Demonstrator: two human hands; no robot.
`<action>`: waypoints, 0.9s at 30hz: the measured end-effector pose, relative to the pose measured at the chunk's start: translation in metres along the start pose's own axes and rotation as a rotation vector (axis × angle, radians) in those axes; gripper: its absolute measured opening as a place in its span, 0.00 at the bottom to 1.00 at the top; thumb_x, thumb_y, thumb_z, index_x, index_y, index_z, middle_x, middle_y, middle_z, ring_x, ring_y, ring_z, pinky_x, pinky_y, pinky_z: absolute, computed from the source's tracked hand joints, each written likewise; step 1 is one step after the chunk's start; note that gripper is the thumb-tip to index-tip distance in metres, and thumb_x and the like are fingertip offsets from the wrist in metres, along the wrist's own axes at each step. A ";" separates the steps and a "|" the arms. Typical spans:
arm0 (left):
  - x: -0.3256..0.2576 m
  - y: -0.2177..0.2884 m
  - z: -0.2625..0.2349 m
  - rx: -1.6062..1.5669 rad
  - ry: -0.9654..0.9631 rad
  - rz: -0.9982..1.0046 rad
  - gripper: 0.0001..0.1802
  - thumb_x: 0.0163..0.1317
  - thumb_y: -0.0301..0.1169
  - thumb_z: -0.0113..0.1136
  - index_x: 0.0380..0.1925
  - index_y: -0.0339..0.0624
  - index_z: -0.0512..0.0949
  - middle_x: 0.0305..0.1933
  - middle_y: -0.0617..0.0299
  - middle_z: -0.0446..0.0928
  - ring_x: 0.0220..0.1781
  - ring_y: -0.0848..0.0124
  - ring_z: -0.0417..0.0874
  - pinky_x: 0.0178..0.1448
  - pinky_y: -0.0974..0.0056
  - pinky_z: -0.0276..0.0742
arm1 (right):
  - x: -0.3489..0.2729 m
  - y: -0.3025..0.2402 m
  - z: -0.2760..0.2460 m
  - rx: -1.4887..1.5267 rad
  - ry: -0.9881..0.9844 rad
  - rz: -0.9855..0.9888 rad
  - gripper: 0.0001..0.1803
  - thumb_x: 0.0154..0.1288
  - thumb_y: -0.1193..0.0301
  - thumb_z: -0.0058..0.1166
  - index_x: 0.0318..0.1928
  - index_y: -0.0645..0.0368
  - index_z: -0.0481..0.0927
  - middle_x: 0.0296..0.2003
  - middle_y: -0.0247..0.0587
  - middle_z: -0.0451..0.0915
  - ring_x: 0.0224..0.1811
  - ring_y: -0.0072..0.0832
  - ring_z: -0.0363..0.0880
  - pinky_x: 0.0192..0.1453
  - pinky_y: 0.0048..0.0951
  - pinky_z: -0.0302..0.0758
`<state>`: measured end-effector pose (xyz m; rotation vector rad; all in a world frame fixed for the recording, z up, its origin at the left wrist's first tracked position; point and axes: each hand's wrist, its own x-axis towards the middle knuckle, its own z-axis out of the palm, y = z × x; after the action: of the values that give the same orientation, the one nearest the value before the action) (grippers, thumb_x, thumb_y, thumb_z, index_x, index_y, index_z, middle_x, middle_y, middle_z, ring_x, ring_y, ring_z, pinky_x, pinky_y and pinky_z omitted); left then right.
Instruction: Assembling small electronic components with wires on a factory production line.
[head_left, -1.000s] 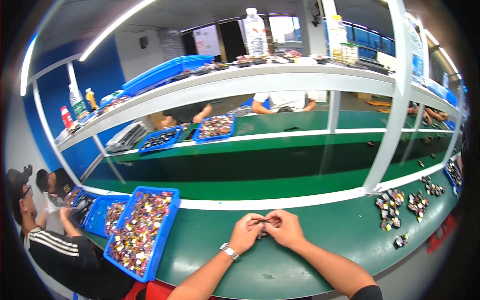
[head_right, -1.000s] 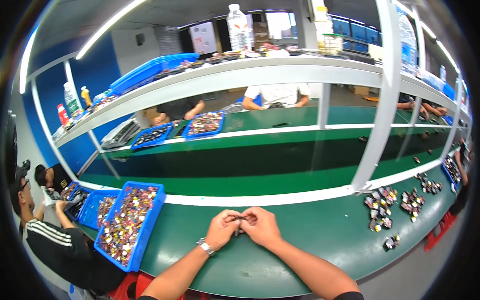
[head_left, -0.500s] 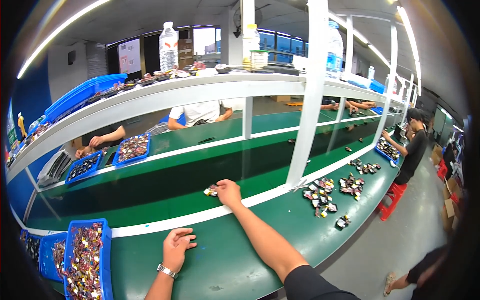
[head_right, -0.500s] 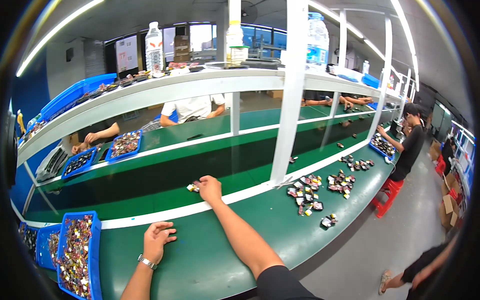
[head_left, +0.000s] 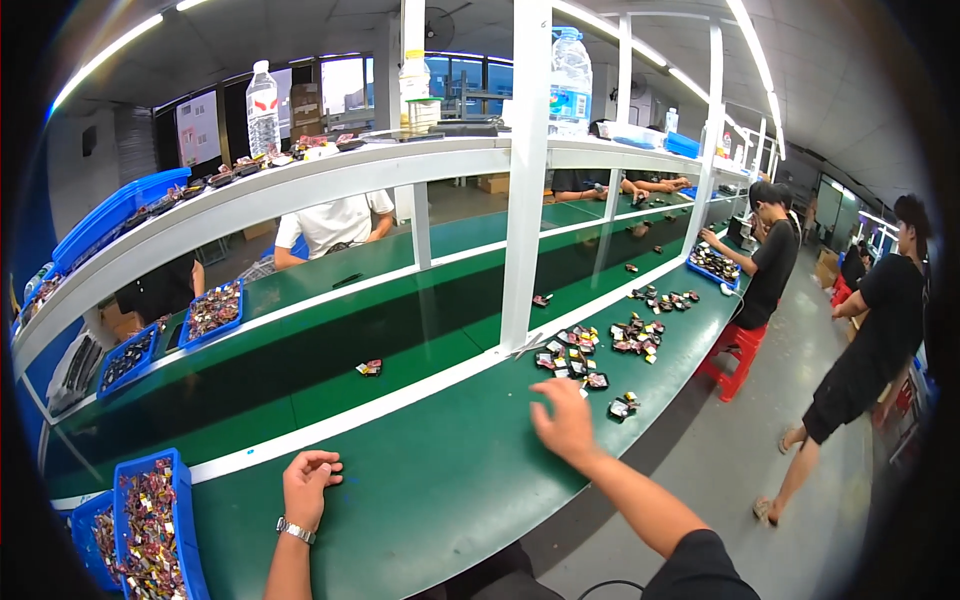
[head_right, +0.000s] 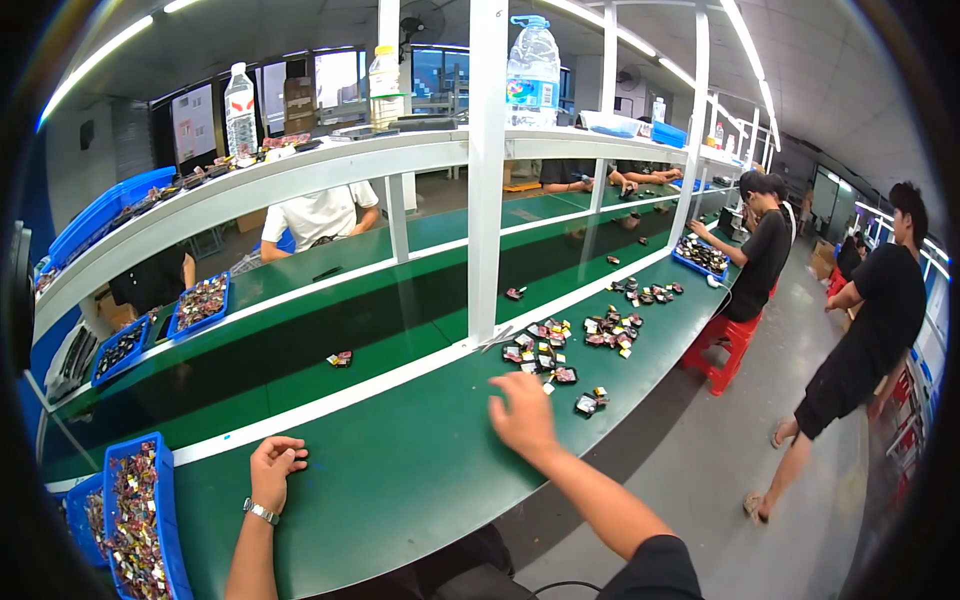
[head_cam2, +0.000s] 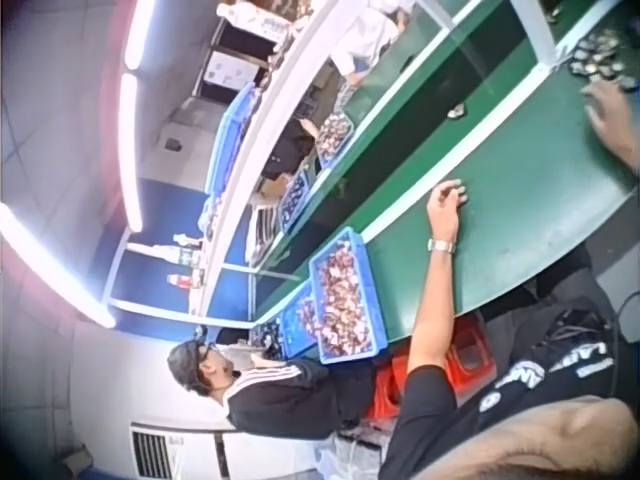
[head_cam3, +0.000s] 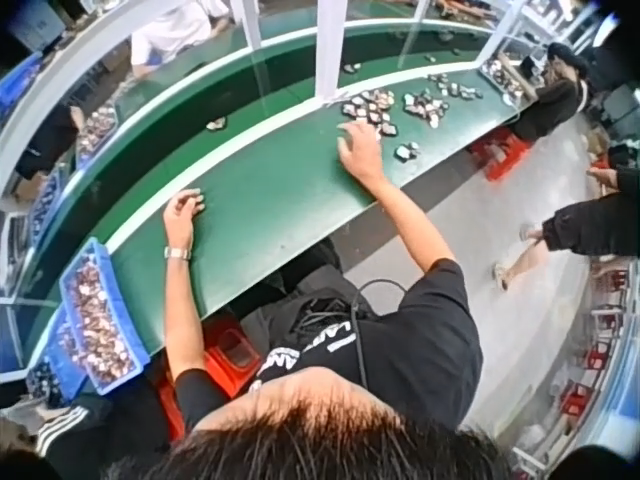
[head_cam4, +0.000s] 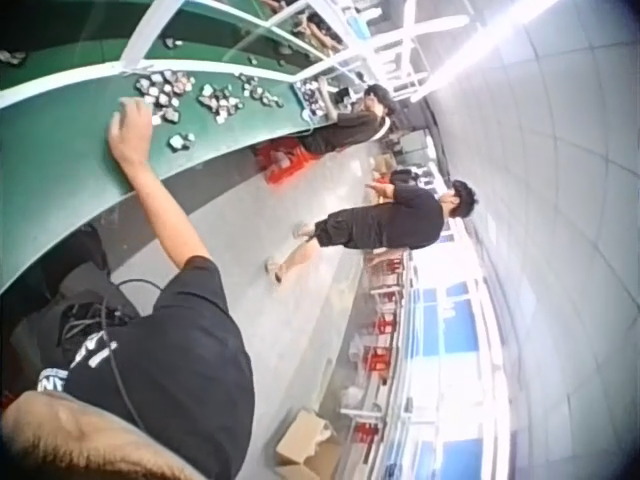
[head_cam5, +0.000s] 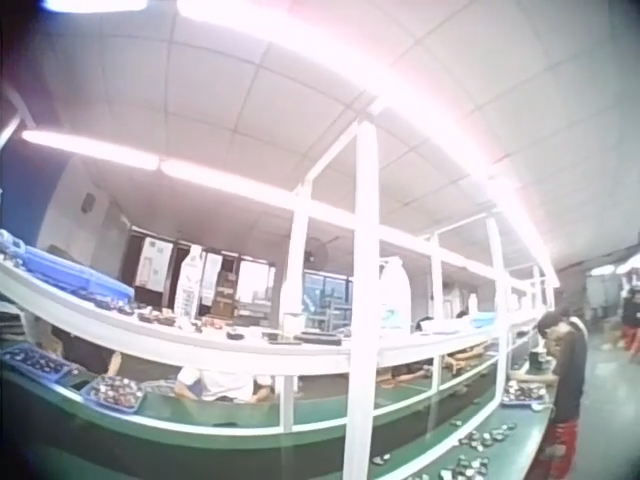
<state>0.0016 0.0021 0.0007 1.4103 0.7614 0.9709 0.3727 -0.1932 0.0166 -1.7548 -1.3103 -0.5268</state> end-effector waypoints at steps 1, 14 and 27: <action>0.000 -0.001 0.000 -0.002 0.001 0.001 0.08 0.65 0.19 0.51 0.42 0.33 0.77 0.46 0.54 0.81 0.45 0.68 0.83 0.46 0.65 0.83 | -0.008 0.021 -0.019 -0.044 0.003 0.029 0.15 0.52 0.75 0.58 0.43 0.57 0.80 0.44 0.43 0.79 0.51 0.44 0.75 0.56 0.43 0.72; 0.003 -0.007 0.004 0.078 -0.025 0.041 0.07 0.64 0.19 0.52 0.40 0.33 0.77 0.41 0.54 0.82 0.41 0.69 0.84 0.44 0.66 0.82 | -0.028 0.104 -0.118 0.037 -0.577 0.207 0.31 0.51 0.80 0.53 0.60 0.52 0.76 0.59 0.43 0.75 0.65 0.43 0.68 0.72 0.39 0.63; 0.019 0.002 0.002 0.180 -0.161 -0.127 0.11 0.69 0.28 0.55 0.47 0.33 0.77 0.46 0.52 0.83 0.44 0.70 0.84 0.48 0.65 0.84 | 0.008 -0.076 0.052 0.452 -0.734 -0.240 0.22 0.57 0.65 0.65 0.52 0.57 0.80 0.47 0.42 0.79 0.51 0.41 0.77 0.58 0.38 0.73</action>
<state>0.0113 0.0177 0.0051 1.5554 0.8230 0.6953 0.2971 -0.1393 0.0237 -1.4485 -1.9707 0.3243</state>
